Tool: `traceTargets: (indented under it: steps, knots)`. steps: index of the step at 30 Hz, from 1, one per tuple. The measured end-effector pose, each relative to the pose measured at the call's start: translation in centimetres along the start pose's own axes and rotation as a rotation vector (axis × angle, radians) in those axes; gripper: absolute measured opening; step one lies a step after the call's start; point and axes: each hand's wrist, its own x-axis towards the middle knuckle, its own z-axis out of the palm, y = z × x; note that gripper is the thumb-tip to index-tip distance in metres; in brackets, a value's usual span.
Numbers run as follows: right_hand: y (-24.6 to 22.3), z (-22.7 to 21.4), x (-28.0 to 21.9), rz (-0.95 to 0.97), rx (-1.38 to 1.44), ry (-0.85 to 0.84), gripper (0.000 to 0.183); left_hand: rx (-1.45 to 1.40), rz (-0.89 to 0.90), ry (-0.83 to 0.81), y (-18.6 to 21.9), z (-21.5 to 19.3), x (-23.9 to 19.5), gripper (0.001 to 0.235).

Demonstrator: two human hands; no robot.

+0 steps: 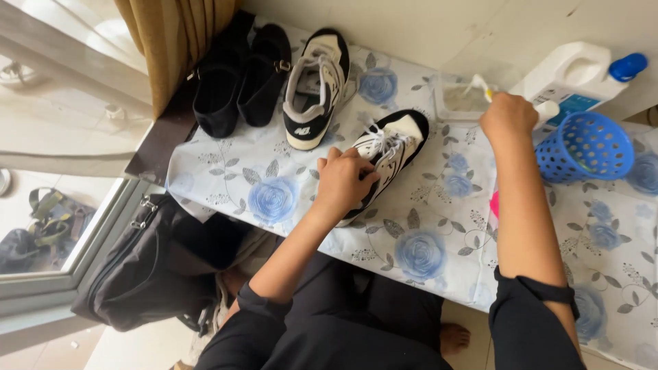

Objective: The person scrubs a white and black sneaker with a yellow toothbrush, focusing on the sole and upper sections. They then switch to a green brush to continue scrubbing the sole area. The shoe is rotated and repositioned throughout the process.

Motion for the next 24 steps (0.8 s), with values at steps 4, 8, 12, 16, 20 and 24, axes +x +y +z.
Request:
traceTargets:
  steps: [4,8,12,16,20,24]
  knots:
    - [-3.3,-6.5,-8.7,0.127,0.053,-0.283,0.036,-0.065,-0.022,-0.07,0.1,-0.1,-0.1,0.009]
    - [-6.0,-5.5,-17.9,-0.042,0.442,0.399,0.028,-0.046,-0.021,-0.021,0.4,-0.3,0.1,0.01]
    - [-12.6,-3.4,-29.1,-0.178,0.917,0.423,0.029,-0.023,-0.049,-0.015,0.2,-0.2,0.0,0.017]
    - [-14.2,0.8,-30.4,-0.242,0.854,0.494,0.037,-0.016,-0.044,-0.031,0.5,-0.7,0.0,0.017]
    - [-15.0,-2.0,-30.5,-0.185,0.863,0.507,0.03,-0.04,-0.043,-0.045,0.7,-0.8,-0.3,0.019]
    - [-15.7,-3.3,-29.8,-0.182,0.846,0.422,0.039,-0.016,-0.051,-0.067,0.4,-0.7,0.1,0.019]
